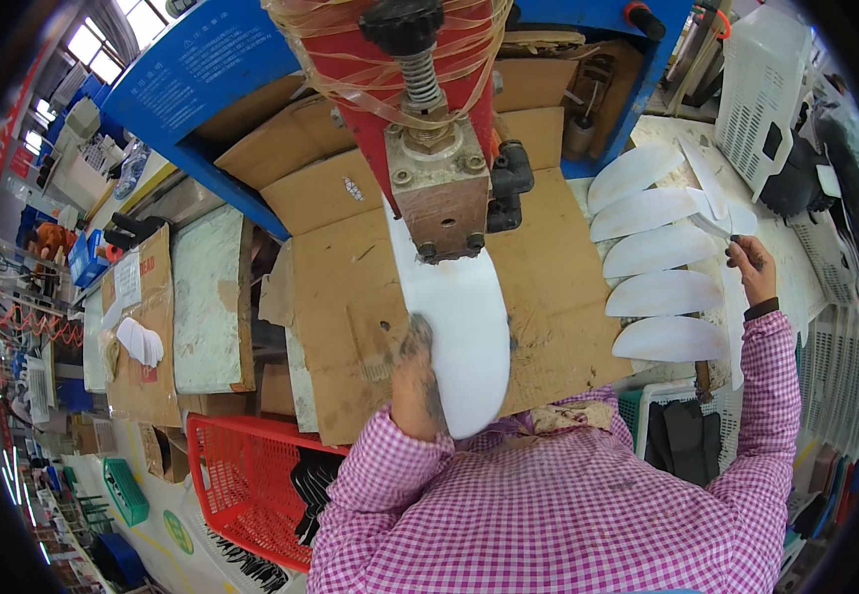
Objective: The person assembles black and white shoe parts by hand, aligning and pressing them together on a workbench. They then use a vertical press machine to cut white foam pieces into smaller shapes and place them on the table. The person handles black fabric pieces and white foam inserts, moving them between a red basket and the work area.
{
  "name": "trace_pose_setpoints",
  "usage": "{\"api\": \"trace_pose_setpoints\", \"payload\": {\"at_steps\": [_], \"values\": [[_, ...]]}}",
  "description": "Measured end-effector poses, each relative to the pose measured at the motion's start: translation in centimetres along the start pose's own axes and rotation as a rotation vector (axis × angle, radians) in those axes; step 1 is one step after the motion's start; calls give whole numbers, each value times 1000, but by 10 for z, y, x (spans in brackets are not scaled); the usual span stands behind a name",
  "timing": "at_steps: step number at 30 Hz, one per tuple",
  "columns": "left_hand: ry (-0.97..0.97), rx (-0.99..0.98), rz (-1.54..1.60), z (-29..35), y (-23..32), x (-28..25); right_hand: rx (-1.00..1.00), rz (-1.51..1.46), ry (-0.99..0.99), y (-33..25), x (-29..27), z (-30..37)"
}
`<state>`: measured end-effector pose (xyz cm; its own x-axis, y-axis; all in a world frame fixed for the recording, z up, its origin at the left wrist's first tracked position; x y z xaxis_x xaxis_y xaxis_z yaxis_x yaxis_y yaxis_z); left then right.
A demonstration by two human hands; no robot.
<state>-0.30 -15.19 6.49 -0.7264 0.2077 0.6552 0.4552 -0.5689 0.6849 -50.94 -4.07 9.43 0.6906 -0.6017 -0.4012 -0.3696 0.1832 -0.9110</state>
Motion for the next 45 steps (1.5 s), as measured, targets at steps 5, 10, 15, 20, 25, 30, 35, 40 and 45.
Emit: {"api": "trace_pose_setpoints", "payload": {"at_steps": [5, 10, 15, 20, 25, 30, 35, 40, 45], "values": [[-122, 190, 41, -53, 55, 29, -21, -54, -104, -33, 42, 4], [-40, 351, 53, -76, 85, 31, -148, -164, -229, -67, 81, 17], [-24, 172, -136, -13, 52, -1, -51, -128, -268, -74, 95, 46], [23, -60, -65, 59, 5, -42, -79, -34, -442, -85, 128, 107], [212, 182, -287, 40, 12, -34, -28, -159, -812, -102, 201, 181], [37, 305, 74, -3, 12, 31, 165, -720, -769, -108, 263, 211], [92, 316, 51, -13, 2, 50, 388, -884, -557, -106, 256, 199], [44, 315, 38, -18, -3, 52, 338, -975, -399, -88, 190, 153], [72, 310, -111, -16, 9, 38, 104, -880, -9, -42, 48, 68]]}}
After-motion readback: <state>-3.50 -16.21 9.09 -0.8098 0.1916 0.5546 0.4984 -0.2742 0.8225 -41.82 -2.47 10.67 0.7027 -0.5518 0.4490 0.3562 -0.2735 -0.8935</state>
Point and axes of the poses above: each hand's wrist, its own z-axis away from the middle knuckle, its own x-axis out of the palm, y = z × x, the point moved 6 cm from there along -z, towards the middle knuckle, and after that the axes turned 7 degrees about -z, right-handed, at the moved point
